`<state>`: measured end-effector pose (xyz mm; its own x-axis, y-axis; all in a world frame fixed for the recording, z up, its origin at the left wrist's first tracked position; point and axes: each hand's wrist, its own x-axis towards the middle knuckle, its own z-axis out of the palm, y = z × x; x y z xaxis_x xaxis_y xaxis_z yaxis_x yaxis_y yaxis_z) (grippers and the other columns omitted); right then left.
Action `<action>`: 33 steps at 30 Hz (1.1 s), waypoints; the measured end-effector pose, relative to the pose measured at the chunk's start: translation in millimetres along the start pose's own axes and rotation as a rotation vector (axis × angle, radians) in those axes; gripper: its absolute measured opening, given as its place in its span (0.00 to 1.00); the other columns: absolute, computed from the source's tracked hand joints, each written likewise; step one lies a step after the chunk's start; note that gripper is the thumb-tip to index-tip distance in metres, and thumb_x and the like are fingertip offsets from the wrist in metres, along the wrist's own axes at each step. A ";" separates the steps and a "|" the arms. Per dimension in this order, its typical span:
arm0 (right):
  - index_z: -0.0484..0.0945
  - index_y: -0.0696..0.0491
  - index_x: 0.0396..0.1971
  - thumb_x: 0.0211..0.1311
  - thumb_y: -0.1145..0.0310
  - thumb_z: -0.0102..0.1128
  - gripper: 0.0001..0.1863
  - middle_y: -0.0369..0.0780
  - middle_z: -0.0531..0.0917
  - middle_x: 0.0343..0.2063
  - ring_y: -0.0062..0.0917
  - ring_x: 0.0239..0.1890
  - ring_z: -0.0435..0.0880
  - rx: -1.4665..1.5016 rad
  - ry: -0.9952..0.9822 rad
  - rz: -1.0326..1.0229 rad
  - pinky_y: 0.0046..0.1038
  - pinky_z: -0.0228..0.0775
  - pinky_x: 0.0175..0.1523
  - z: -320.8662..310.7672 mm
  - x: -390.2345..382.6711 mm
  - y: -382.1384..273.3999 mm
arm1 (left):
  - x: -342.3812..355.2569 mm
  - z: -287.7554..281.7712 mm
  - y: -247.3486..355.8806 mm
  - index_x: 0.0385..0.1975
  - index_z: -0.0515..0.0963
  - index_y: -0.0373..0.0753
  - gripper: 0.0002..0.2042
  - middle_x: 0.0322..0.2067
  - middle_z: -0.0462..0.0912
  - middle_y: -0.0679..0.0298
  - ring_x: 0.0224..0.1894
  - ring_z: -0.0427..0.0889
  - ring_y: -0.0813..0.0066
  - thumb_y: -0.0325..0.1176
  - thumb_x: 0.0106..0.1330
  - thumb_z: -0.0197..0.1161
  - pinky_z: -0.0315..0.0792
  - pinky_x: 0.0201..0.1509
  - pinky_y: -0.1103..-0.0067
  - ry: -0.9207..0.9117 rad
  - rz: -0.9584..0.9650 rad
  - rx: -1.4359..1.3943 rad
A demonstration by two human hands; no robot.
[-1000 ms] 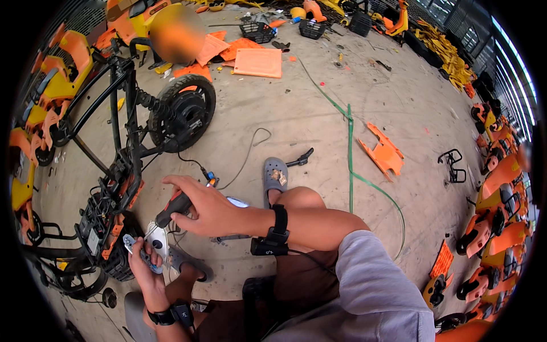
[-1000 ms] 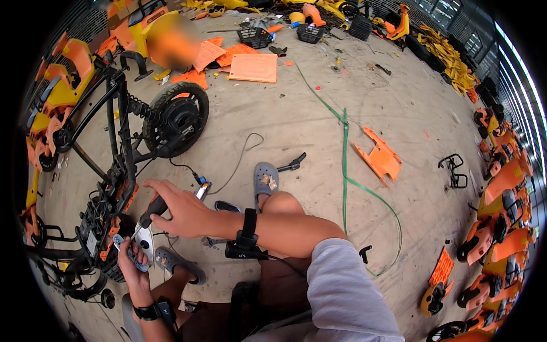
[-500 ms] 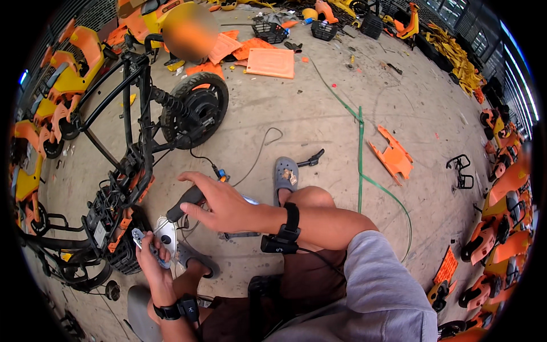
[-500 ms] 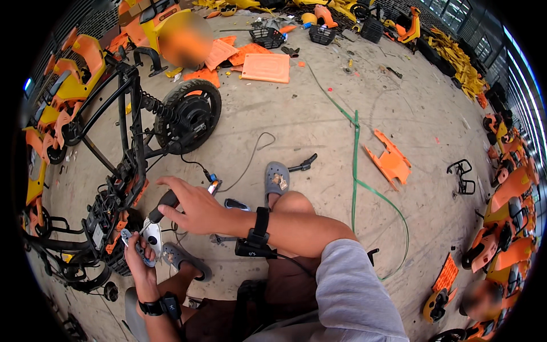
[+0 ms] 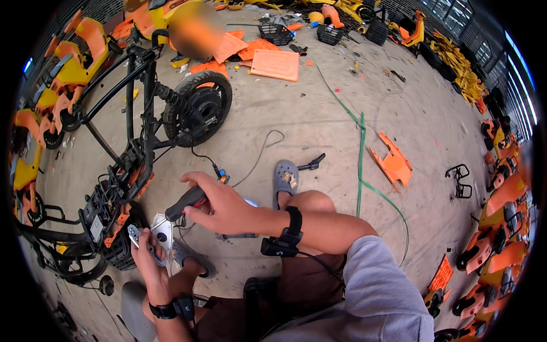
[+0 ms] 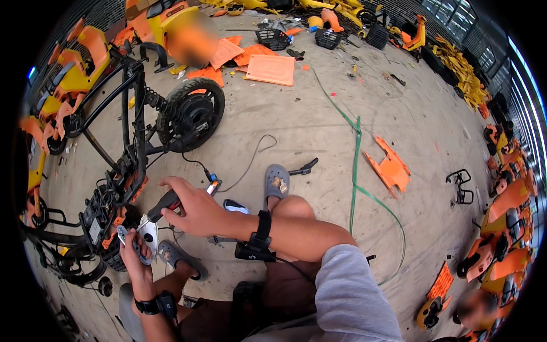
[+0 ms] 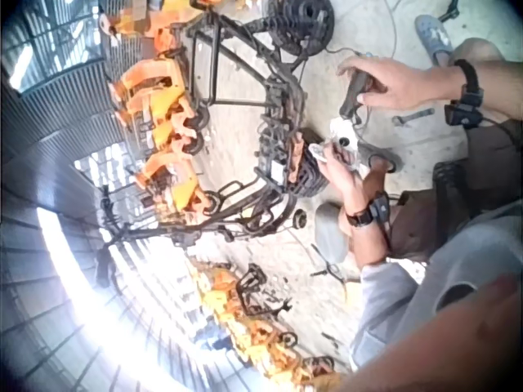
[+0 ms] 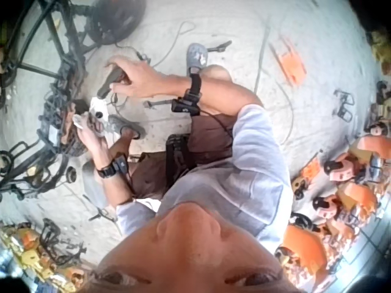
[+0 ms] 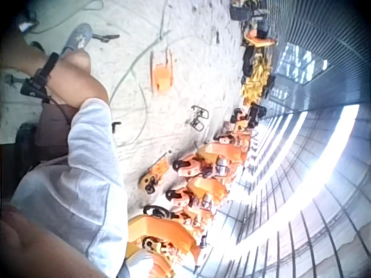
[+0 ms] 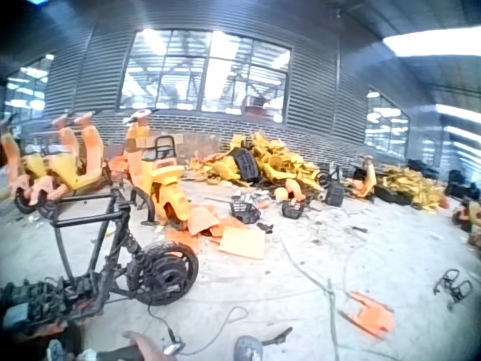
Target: The person sits on the floor and uses a screwdriver to remove screws from a white plastic housing. They separate the casing, inspect the internal components, and continue manipulating the parts with the screwdriver.
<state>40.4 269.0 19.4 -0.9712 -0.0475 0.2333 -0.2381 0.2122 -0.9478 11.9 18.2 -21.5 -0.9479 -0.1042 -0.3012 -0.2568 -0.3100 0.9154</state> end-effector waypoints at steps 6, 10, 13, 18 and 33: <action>0.65 0.54 0.58 0.65 0.64 0.60 0.24 0.38 0.81 0.26 0.20 0.20 0.76 0.005 0.072 0.105 0.25 0.69 0.30 0.1 7.3 15.9 | -2.0 6.1 2.7 0.34 0.68 0.41 0.06 0.19 0.67 0.69 0.12 0.60 0.84 0.31 0.67 0.58 0.52 0.14 0.84 -0.005 0.080 0.133; 0.64 0.54 0.58 0.69 0.60 0.57 0.24 0.39 0.81 0.31 0.19 0.23 0.76 0.044 0.063 -0.089 0.23 0.68 0.31 -2.0 5.5 14.1 | -9.0 16.2 9.8 0.34 0.68 0.41 0.06 0.19 0.67 0.69 0.12 0.61 0.84 0.31 0.67 0.59 0.55 0.14 0.83 -0.004 0.046 0.067; 0.63 0.55 0.57 0.65 0.60 0.60 0.26 0.44 0.82 0.32 0.29 0.27 0.82 0.065 -0.007 0.081 0.30 0.71 0.34 -4.0 4.3 2.6 | -3.6 4.9 5.9 0.34 0.68 0.41 0.06 0.19 0.67 0.69 0.12 0.61 0.83 0.31 0.67 0.59 0.54 0.14 0.83 -0.018 0.052 0.069; 0.62 0.55 0.60 0.68 0.61 0.57 0.26 0.40 0.80 0.30 0.21 0.24 0.78 -0.001 0.015 -0.012 0.24 0.69 0.32 -2.4 2.9 9.8 | -3.4 7.0 5.0 0.34 0.68 0.41 0.06 0.19 0.67 0.69 0.12 0.61 0.83 0.31 0.67 0.60 0.54 0.14 0.83 -0.010 0.061 0.060; 0.65 0.54 0.57 0.64 0.63 0.62 0.25 0.39 0.82 0.30 0.17 0.25 0.76 0.088 0.036 0.142 0.22 0.69 0.32 -3.4 5.6 3.5 | -5.2 7.7 7.3 0.35 0.66 0.41 0.09 0.20 0.69 0.68 0.12 0.62 0.83 0.35 0.69 0.61 0.55 0.13 0.83 -0.037 0.018 0.068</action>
<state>34.1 272.8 18.2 -0.9948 0.0120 0.1016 -0.0992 0.1279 -0.9868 13.4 23.8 -11.2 -0.9583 -0.0737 -0.2759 -0.2510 -0.2436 0.9368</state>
